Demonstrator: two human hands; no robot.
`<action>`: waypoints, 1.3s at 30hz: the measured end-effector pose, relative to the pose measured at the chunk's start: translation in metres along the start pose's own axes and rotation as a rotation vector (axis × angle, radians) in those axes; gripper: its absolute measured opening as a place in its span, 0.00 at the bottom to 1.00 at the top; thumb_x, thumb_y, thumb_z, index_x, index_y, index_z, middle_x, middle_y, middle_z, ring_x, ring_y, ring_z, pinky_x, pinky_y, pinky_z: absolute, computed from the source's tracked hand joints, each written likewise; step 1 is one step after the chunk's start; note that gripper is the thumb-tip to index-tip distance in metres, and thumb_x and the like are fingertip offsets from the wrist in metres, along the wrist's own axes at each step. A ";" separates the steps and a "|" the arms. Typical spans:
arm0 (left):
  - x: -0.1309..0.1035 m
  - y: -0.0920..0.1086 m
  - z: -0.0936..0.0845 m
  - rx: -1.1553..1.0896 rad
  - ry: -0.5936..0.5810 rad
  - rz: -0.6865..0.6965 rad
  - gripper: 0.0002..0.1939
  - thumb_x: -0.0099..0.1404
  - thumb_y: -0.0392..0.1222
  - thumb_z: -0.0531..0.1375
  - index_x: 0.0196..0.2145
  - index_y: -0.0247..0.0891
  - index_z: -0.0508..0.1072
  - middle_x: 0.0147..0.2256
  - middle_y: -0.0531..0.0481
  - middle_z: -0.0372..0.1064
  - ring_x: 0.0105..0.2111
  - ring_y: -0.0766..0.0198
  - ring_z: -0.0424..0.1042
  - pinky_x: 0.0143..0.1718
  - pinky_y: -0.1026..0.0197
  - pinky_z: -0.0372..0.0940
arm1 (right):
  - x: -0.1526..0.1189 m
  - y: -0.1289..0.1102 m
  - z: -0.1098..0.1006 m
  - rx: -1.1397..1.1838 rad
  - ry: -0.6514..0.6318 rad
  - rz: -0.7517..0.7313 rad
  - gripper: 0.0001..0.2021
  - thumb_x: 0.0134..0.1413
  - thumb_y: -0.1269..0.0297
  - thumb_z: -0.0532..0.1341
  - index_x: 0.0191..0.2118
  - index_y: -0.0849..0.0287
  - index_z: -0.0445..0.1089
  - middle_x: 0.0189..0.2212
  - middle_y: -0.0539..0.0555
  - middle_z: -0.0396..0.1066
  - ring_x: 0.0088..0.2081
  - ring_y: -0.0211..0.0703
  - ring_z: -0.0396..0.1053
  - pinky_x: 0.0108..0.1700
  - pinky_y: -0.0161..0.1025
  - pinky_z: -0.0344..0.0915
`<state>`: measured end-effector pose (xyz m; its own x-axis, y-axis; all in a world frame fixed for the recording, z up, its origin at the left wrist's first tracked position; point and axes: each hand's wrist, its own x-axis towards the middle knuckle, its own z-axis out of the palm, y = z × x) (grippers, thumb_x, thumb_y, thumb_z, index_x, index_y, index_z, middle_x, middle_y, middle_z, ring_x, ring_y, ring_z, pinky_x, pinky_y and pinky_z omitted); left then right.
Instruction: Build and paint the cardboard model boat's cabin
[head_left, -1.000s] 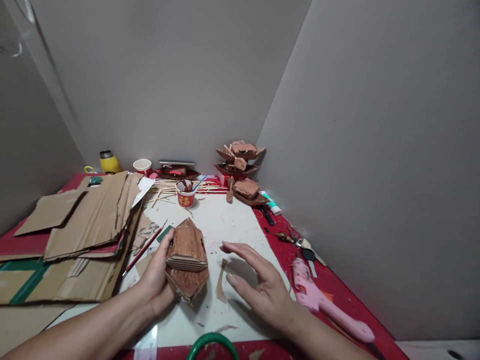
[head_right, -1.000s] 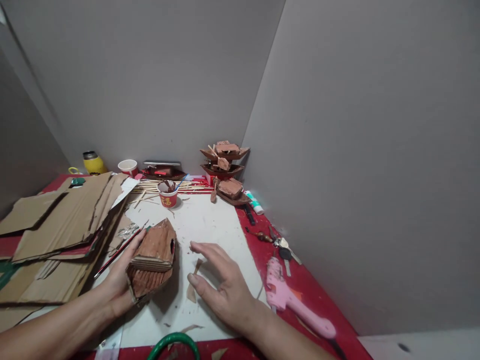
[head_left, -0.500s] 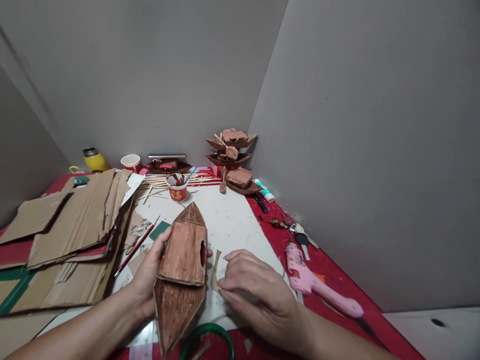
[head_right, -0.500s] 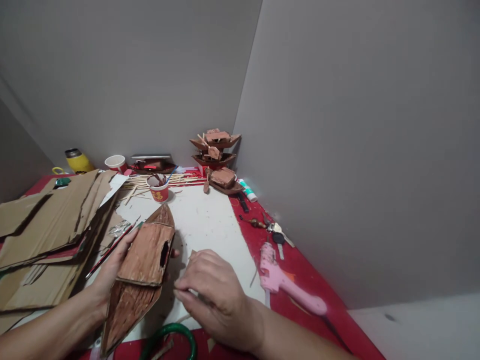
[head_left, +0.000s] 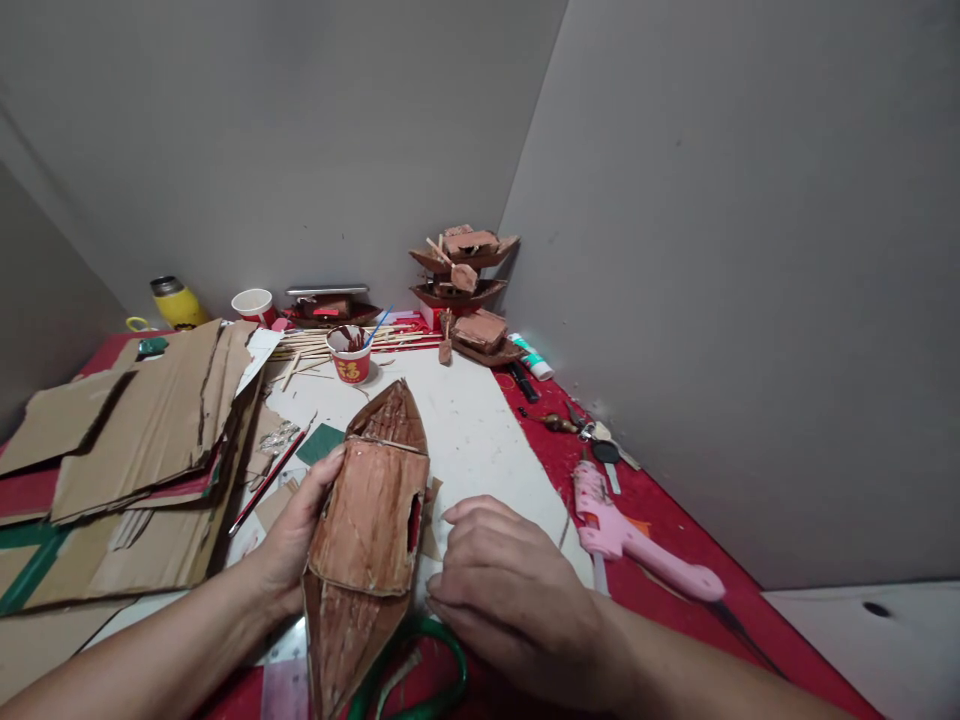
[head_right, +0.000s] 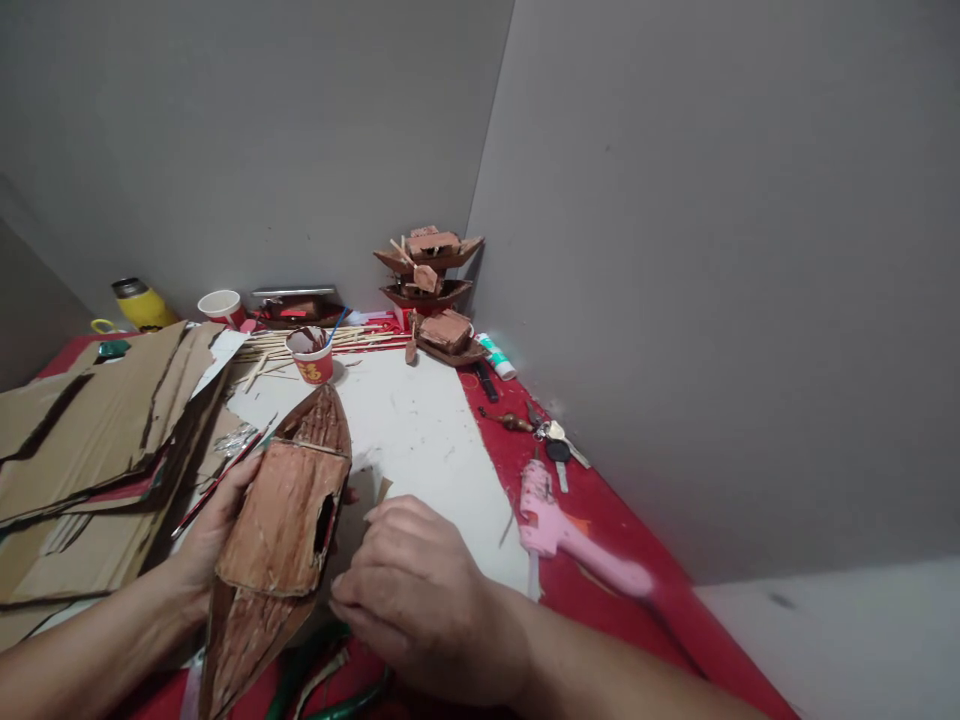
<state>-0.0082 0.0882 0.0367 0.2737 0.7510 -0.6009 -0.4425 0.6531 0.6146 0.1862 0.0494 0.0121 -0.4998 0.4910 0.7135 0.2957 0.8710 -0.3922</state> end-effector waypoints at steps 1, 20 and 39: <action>0.000 0.000 0.000 0.002 0.012 -0.011 0.16 0.66 0.45 0.53 0.37 0.32 0.76 0.21 0.46 0.77 0.19 0.59 0.75 0.23 0.61 0.70 | 0.000 0.000 0.000 -0.001 0.005 -0.004 0.03 0.58 0.73 0.59 0.37 0.59 0.67 0.24 0.51 0.72 0.27 0.37 0.67 0.44 0.43 0.66; 0.028 -0.007 -0.026 -0.193 -0.190 0.055 0.25 0.61 0.55 0.60 0.46 0.31 0.74 0.33 0.43 0.80 0.33 0.54 0.78 0.38 0.58 0.69 | 0.029 0.020 -0.031 -0.093 0.033 0.516 0.09 0.60 0.62 0.57 0.29 0.56 0.68 0.25 0.50 0.70 0.29 0.41 0.68 0.33 0.37 0.64; 0.034 -0.007 -0.026 -0.218 -0.310 -0.014 0.29 0.62 0.60 0.56 0.48 0.32 0.74 0.35 0.41 0.79 0.35 0.53 0.78 0.39 0.57 0.67 | 0.120 0.218 0.092 0.307 -0.037 0.583 0.18 0.61 0.62 0.61 0.55 0.59 0.64 0.55 0.58 0.64 0.52 0.52 0.66 0.51 0.56 0.65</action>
<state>-0.0182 0.1067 -0.0011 0.5116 0.7578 -0.4049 -0.5990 0.6525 0.4642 0.1155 0.2993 -0.0410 -0.3574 0.8791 0.3154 0.2842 0.4241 -0.8599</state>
